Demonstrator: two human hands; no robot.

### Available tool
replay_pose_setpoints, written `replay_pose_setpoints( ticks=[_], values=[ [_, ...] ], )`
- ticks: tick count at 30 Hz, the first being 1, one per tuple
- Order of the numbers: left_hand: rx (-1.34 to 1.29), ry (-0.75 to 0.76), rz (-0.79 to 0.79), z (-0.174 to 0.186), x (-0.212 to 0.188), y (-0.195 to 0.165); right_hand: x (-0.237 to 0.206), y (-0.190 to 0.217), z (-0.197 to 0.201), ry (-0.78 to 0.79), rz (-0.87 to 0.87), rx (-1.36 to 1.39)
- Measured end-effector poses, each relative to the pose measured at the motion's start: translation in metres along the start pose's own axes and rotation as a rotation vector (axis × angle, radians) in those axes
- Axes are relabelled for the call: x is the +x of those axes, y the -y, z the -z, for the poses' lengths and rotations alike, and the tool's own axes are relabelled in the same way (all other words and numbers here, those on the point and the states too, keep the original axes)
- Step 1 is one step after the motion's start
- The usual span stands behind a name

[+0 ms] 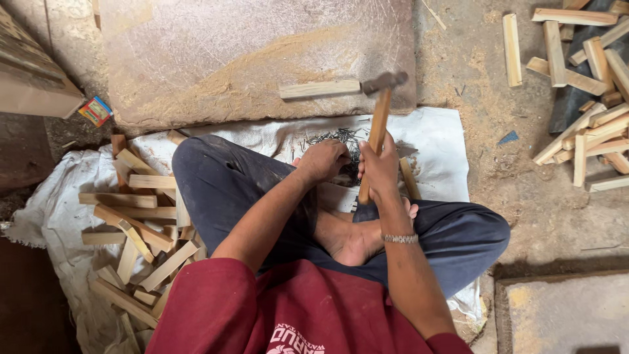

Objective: The person sits on the floor and repeatedly hammers nails into small wooden blocks using a hammer. They pick up blocks from a pile, place them on a work surface, drive nails in, and set the finished pieces aside.

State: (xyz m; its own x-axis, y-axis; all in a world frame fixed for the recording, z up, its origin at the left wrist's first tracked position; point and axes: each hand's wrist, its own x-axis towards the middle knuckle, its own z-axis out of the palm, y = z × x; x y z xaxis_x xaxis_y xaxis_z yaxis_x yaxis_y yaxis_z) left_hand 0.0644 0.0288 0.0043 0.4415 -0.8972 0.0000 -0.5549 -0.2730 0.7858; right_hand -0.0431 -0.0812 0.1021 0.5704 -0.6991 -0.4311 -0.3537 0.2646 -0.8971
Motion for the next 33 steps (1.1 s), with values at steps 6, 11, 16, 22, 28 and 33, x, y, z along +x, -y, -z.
replay_pose_setpoints(
  ticks=[6,11,16,22,28,33],
  values=[
    [-0.455,-0.240,0.050,-0.017,0.003,0.015,-0.022,-0.026,0.013,0.002,-0.124,0.294],
    [-0.951,-0.315,0.155,-0.023,0.020,0.013,-0.022,-0.039,0.021,0.040,-0.126,0.457],
    [-0.621,-0.389,0.113,0.007,0.061,0.001,-0.019,-0.046,0.027,0.059,-0.189,0.593],
    [-0.164,-0.468,-0.030,0.027,0.127,0.009,-0.018,-0.040,0.032,0.087,-0.217,0.653],
    [-0.160,-0.435,-0.147,0.020,0.145,0.028,-0.018,-0.035,0.036,0.073,-0.262,0.675],
    [-0.055,-0.446,-0.062,0.018,0.145,0.031,-0.018,-0.035,0.034,0.070,-0.275,0.671]
  ],
)
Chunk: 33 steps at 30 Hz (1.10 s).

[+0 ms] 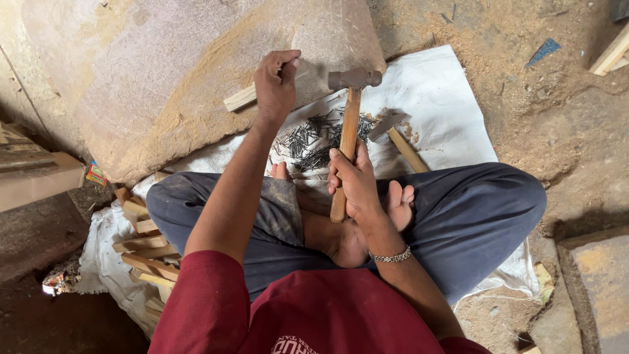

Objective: The person sits on the floor and repeatedly hammers nails into small wooden blocks using a hammer. They pick up blocks from a pile, place them on a work surface, drive nails in, and set the finished pieces aside.

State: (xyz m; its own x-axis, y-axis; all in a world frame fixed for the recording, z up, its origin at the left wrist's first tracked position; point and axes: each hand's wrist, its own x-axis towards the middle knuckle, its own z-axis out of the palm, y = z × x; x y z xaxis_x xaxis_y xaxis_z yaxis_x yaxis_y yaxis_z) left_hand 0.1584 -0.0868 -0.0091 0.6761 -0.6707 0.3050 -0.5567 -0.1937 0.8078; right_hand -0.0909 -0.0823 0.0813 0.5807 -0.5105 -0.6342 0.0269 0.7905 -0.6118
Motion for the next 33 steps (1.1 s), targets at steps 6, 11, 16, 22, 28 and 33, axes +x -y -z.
replay_pose_setpoints(
  ticks=[6,11,16,22,28,33],
  values=[
    [0.027,-0.009,-0.022,0.001,-0.002,-0.003,0.001,-0.002,-0.001,0.001,0.005,0.004],
    [0.084,-0.042,-0.050,0.000,-0.003,-0.003,0.003,-0.003,-0.001,-0.024,-0.004,-0.019],
    [0.129,-0.056,-0.127,-0.002,-0.004,-0.004,0.001,-0.006,-0.006,-0.045,0.115,-0.193],
    [0.156,-0.077,-0.197,-0.002,-0.008,0.000,-0.002,0.007,-0.012,-0.128,0.607,-1.002],
    [0.084,-0.098,-0.091,-0.005,-0.012,0.008,-0.002,0.030,-0.029,-0.032,0.852,-1.201],
    [0.036,-0.048,0.005,-0.006,-0.010,0.011,0.006,0.045,-0.059,-0.061,0.715,-1.366]
  ],
)
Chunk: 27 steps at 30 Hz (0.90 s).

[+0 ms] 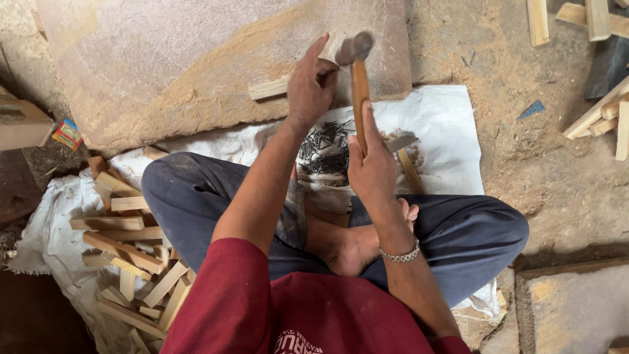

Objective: The person sits on the floor and repeatedly hammers nails into small wooden blocks using a hammer. They pick up blocks from a pile, place them on a work surface, drive nails in, and set the finished pieces aside.

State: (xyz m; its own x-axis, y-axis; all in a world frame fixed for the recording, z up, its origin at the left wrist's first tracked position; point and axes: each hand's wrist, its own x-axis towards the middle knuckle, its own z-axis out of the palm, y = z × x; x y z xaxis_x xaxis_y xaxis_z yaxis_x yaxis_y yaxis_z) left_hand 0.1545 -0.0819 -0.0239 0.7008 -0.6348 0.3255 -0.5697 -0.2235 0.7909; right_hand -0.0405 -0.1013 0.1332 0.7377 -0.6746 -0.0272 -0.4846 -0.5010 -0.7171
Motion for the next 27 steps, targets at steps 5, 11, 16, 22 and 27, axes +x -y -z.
replay_pose_setpoints(
  ticks=[5,11,16,22,27],
  values=[
    [-0.034,-0.029,-0.056,0.000,0.001,0.001,0.007,0.012,0.015,0.122,-0.169,-0.028],
    [-0.086,-0.054,0.010,0.001,-0.004,0.001,-0.010,0.007,0.027,-0.316,0.422,0.054],
    [-0.099,-0.072,-0.025,0.001,-0.003,0.004,-0.001,-0.008,-0.012,-0.171,0.106,0.112],
    [-0.107,-0.043,0.026,0.001,-0.002,0.003,-0.010,-0.039,-0.020,-0.003,-0.071,-0.094],
    [-0.124,0.066,0.065,0.014,0.000,-0.011,-0.037,-0.041,-0.031,-0.067,-0.211,0.429]
  ],
)
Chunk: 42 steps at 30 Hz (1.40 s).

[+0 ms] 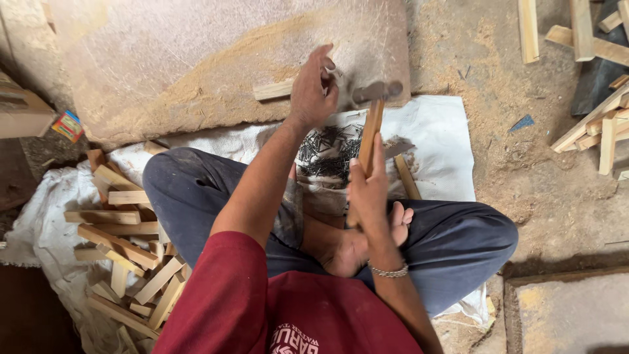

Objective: The person sits on the floor and repeatedly hammers nails into small wooden blocks using a hammer. They pick up blocks from a pile, place them on a work surface, drive nails in, and set the finished pieces aside.

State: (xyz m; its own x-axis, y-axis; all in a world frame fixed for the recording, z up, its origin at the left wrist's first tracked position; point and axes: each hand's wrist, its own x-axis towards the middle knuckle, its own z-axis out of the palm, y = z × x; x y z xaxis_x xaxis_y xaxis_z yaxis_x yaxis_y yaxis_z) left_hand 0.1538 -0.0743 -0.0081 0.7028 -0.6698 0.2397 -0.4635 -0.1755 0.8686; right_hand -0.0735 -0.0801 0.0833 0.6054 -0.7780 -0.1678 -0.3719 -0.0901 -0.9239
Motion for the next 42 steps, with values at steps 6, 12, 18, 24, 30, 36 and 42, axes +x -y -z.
replay_pose_setpoints(
  ticks=[6,12,18,24,30,36,42],
  values=[
    [0.236,0.248,-0.129,0.026,0.020,-0.040,-0.014,0.007,-0.005,0.012,-0.250,0.429],
    [0.331,0.142,-0.302,0.039,0.042,-0.070,-0.018,0.009,0.001,0.036,-0.271,0.523],
    [-0.121,-0.434,0.087,0.084,0.045,-0.033,-0.017,0.008,0.002,0.036,-0.294,0.543],
    [0.403,-0.333,0.506,0.111,-0.030,0.002,-0.016,0.009,0.003,0.047,-0.319,0.593],
    [0.720,0.055,-0.166,0.090,-0.033,-0.006,-0.014,0.007,0.003,0.053,-0.309,0.623],
    [0.655,0.156,-0.145,0.051,-0.002,-0.021,-0.012,0.011,0.006,0.030,-0.381,0.641],
    [0.695,0.114,-0.150,0.030,0.006,-0.019,-0.012,0.012,0.006,0.031,-0.393,0.644]
  ],
)
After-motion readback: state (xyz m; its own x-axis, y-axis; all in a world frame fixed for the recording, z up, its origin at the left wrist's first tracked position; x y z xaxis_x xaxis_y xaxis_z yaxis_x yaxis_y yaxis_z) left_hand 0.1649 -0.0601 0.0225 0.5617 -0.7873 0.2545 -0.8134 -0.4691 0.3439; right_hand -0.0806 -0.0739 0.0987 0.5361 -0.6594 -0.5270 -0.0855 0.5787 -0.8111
